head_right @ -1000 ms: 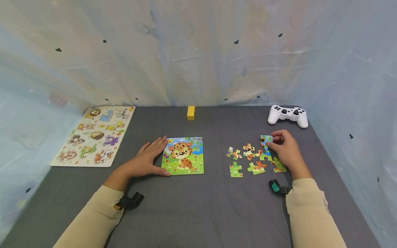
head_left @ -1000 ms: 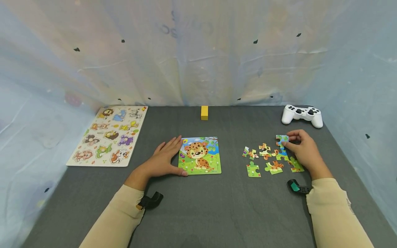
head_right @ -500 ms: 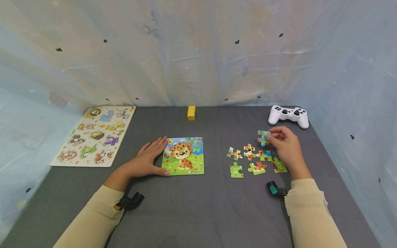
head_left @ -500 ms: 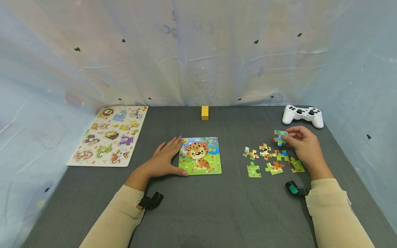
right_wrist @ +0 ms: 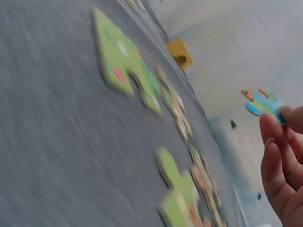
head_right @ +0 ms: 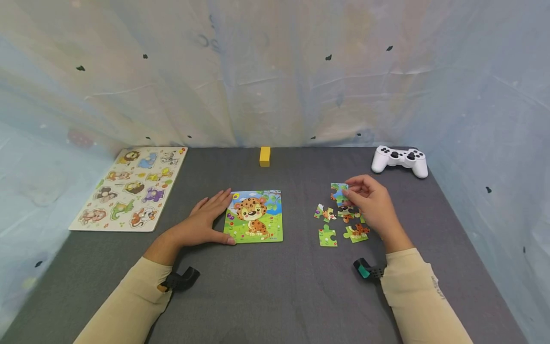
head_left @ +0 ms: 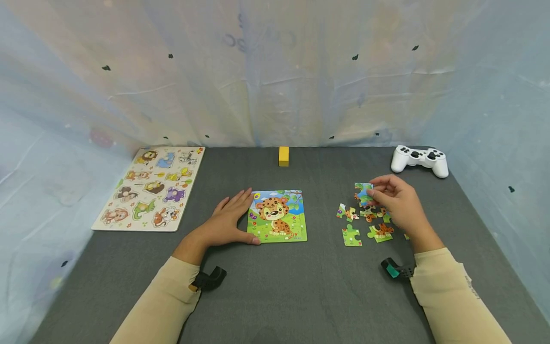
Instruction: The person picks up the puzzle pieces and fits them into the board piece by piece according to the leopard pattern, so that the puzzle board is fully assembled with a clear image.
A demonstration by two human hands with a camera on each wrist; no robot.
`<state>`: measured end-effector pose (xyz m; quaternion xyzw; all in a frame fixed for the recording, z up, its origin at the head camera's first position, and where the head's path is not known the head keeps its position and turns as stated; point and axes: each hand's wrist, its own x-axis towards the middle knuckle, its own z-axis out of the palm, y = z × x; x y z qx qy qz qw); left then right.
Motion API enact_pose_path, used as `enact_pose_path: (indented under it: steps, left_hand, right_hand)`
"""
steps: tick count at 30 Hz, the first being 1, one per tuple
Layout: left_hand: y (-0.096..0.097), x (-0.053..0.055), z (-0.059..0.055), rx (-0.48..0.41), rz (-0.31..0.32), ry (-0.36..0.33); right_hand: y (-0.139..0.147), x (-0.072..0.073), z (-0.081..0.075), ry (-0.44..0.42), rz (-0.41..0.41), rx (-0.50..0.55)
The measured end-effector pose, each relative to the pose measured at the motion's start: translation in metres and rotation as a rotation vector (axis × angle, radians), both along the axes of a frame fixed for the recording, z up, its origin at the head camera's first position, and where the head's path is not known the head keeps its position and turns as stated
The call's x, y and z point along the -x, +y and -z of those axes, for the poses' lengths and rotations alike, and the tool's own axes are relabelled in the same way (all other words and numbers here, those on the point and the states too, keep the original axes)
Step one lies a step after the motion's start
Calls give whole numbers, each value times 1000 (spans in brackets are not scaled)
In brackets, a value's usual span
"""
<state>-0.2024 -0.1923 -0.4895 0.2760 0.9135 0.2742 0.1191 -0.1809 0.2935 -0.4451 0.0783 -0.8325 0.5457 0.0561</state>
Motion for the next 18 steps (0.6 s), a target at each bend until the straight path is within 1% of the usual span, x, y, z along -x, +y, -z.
enact_pose_path:
  steps: [8, 12, 13, 18]
  left_hand:
    - [-1, 1, 0, -2, 4, 1]
    - [-1, 0, -2, -6, 5, 0]
    - [-1, 0, -1, -8, 13, 9]
    - [0, -3, -7, -41, 33, 14]
  right_hand:
    - [-35, -7, -4, -45, -97, 5]
    - [-54, -9, 0, -38, -147, 20]
    - [-58, -10, 1, -35, -161, 22]
    - [-80, -14, 7, -48, -206, 29]
